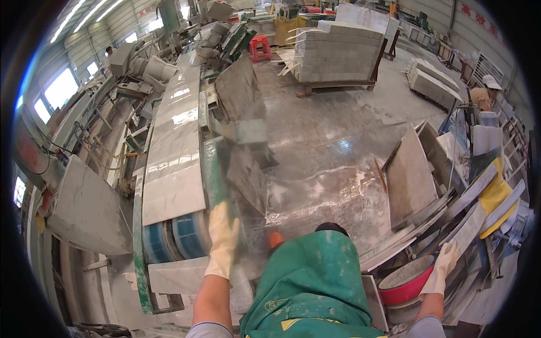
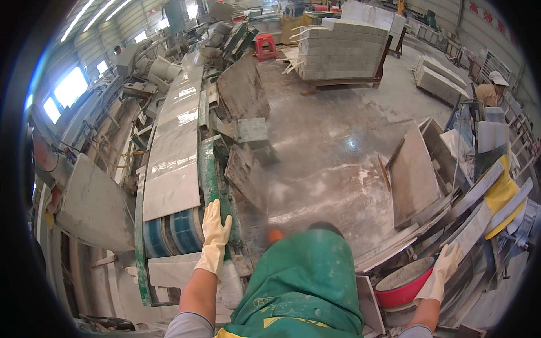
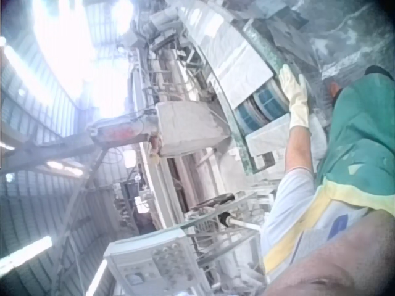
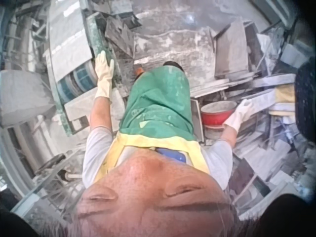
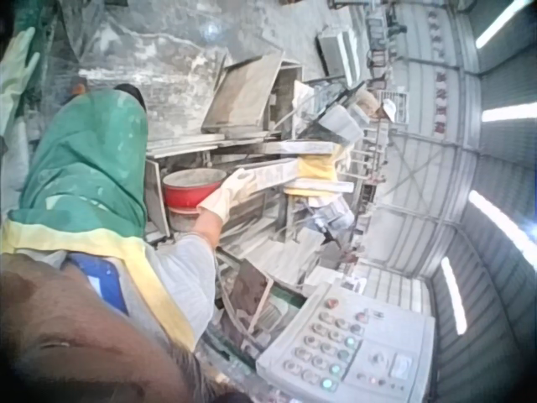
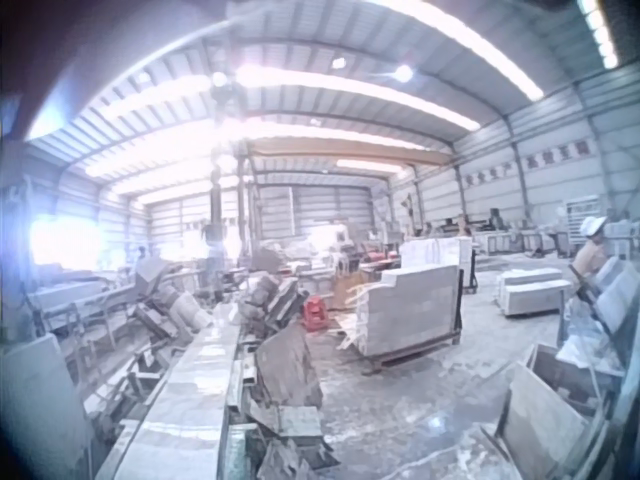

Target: The person repeatedly picks rectangular tiles from a conveyor belt and stacks them on a nearby rack. The hands are gloved and the tiles are handled one at a time in a continuous loop.

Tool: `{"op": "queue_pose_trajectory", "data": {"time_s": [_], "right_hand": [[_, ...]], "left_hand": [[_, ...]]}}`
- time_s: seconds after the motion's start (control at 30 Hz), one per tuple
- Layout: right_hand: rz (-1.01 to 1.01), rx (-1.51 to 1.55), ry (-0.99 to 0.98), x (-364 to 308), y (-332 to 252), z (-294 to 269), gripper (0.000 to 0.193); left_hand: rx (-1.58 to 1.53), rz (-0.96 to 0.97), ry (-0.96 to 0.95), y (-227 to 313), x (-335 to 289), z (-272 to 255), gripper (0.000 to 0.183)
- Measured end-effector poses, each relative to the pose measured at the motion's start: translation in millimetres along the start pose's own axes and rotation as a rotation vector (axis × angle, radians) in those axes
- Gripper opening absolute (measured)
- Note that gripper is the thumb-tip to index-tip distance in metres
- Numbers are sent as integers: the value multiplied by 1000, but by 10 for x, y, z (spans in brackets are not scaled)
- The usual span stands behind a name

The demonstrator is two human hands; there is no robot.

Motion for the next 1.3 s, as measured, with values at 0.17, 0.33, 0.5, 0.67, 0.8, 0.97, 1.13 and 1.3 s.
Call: {"op": "queue_pose_trajectory", "data": {"time_s": [0.17,0.33,0.5,0.67,0.8,0.97,1.13,1.3], "right_hand": [[15,38,-7,-41,-4,64,55],[104,49,-124,-171,39,82,70],[394,76,-273,-243,235,65,91],[421,86,-412,51,470,488,115],[407,1071,-248,382,319,366,90],[678,1381,-93,389,-432,-411,84],[19,1465,-289,418,-2500,-947,81],[-518,1418,-805,-278,-4617,-1410,81]], "left_hand": [[-10,-28,0,-17,-13,6,67],[-48,-18,8,-6,-44,-26,66],[-88,-3,29,7,-50,-55,65],[-145,21,70,44,-60,-167,61],[-635,-279,-131,-300,47,-87,54],[-1118,-447,-85,-141,280,61,45],[-1383,-500,-587,988,133,365,50],[-1695,-619,-852,1453,-75,367,63]]}}
Point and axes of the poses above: each hand's wrist, its own x-axis towards the middle knuckle, its own z-axis out of the palm, y = z × x, the point moved 10 cm from there along x, towards the middle knuckle, and after that the axes turned 13 degrees about -z, right-handed, at the moved point
